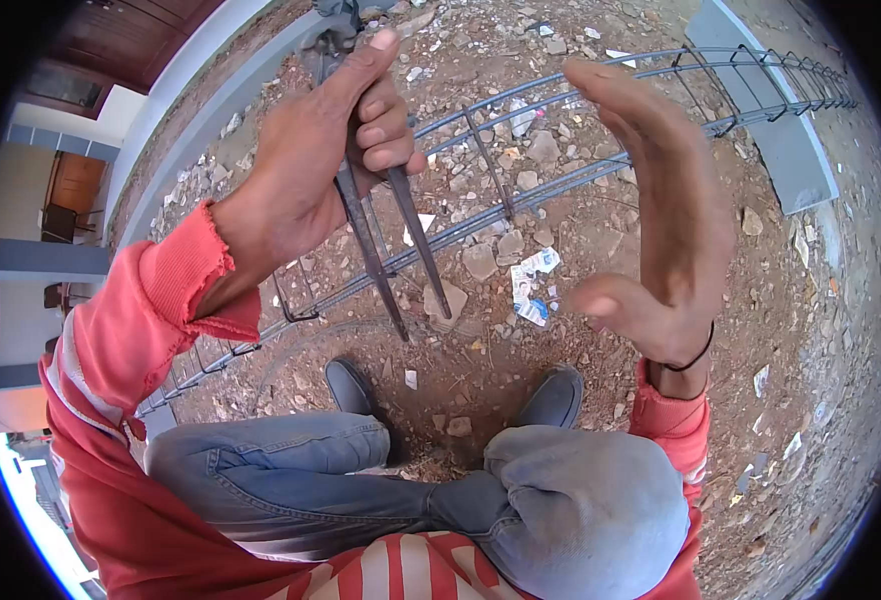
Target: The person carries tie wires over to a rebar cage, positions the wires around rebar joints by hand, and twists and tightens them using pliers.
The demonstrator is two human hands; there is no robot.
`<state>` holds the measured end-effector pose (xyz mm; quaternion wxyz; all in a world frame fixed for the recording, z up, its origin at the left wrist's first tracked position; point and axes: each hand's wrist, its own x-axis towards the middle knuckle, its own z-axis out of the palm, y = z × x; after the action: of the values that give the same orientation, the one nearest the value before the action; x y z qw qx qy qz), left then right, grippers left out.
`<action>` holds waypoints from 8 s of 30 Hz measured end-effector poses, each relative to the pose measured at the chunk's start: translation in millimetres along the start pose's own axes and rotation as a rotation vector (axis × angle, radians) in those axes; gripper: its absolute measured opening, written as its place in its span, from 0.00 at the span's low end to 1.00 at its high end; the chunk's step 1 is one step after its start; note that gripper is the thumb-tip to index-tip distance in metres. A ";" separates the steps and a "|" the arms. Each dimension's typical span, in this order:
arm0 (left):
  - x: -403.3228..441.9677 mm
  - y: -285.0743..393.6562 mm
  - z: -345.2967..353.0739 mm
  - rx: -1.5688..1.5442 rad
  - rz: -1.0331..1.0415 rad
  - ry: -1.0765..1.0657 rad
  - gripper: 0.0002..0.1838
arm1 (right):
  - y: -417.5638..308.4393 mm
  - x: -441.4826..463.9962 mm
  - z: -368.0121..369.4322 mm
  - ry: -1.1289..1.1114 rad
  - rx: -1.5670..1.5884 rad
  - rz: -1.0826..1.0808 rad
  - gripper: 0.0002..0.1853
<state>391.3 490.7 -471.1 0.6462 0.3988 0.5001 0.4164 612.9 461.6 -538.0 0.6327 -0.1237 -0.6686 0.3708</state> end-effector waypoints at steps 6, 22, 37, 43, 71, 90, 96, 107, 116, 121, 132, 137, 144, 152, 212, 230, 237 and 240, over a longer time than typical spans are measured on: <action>7.9 -9.9 63.9 -0.202 -0.012 -0.119 0.21 | 12.7 -83.1 -11.0 -0.191 -0.295 0.750 0.16; 65.9 -259.8 212.8 -0.883 -0.453 0.153 0.21 | -113.6 -355.6 -39.3 0.655 -0.475 1.287 0.15; -22.0 -306.1 164.9 -0.207 -0.315 -0.837 0.29 | -43.4 -184.5 -44.1 1.200 -0.083 0.617 0.13; 15.2 -282.6 134.2 -0.219 -0.339 -0.866 0.23 | 5.4 -134.0 -64.7 1.060 0.197 0.277 0.14; 42.8 -298.8 70.8 0.455 -0.510 -1.142 0.17 | -34.1 -252.4 -156.1 1.566 0.245 0.321 0.12; 71.6 -155.2 194.6 -0.227 0.084 -0.690 0.21 | -32.6 -167.8 -11.0 0.711 0.545 1.075 0.14; 85.2 -148.8 154.3 -0.355 0.020 -0.664 0.24 | -36.8 -183.0 -18.5 0.574 0.774 1.185 0.15; 77.9 -121.9 105.0 -0.467 0.076 -0.485 0.25 | -124.5 -134.3 -119.4 0.317 -0.443 1.229 0.11; -2.3 -339.7 131.7 -0.582 -0.656 -0.605 0.23 | -131.8 -289.3 -117.4 -0.307 -1.144 1.385 0.12; -6.8 -335.3 113.8 -0.233 -0.644 -0.633 0.22 | -39.4 -258.8 -42.4 0.592 -0.570 1.310 0.20; 17.9 -322.8 96.1 -0.107 -0.713 -0.717 0.28 | 31.9 -244.3 -41.6 0.747 0.054 1.179 0.16; 25.3 -325.4 101.7 -0.379 -0.772 -0.646 0.24 | 34.5 -252.2 -47.4 0.663 -0.246 1.113 0.14; 29.1 -318.5 108.8 -0.178 -0.614 -0.729 0.19 | 22.7 -259.2 -56.2 0.961 0.232 1.135 0.12; 31.8 -326.0 99.9 -0.328 -0.658 -0.729 0.19 | 25.6 -256.2 -51.5 0.971 0.371 1.009 0.11; 130.2 -324.2 26.5 -0.961 -0.315 -0.024 0.09 | -123.5 -299.9 -57.0 0.496 -0.601 1.507 0.13; 26.3 -329.1 108.0 -0.505 -0.496 -0.135 0.11 | -200.9 -283.5 -225.7 1.269 -1.041 0.750 0.23; -81.7 -362.7 140.0 0.134 -0.983 -1.237 0.18 | -232.8 -135.4 -242.4 0.778 -1.049 0.837 0.18; -50.9 -344.0 147.2 0.787 -0.136 -1.869 0.21 | -167.3 -115.4 -176.2 0.280 -0.912 1.220 0.12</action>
<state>575.4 313.2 -748.8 0.6235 0.7199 -0.0820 -0.2937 848.4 331.9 -529.2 0.2816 -0.7642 -0.4823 0.3227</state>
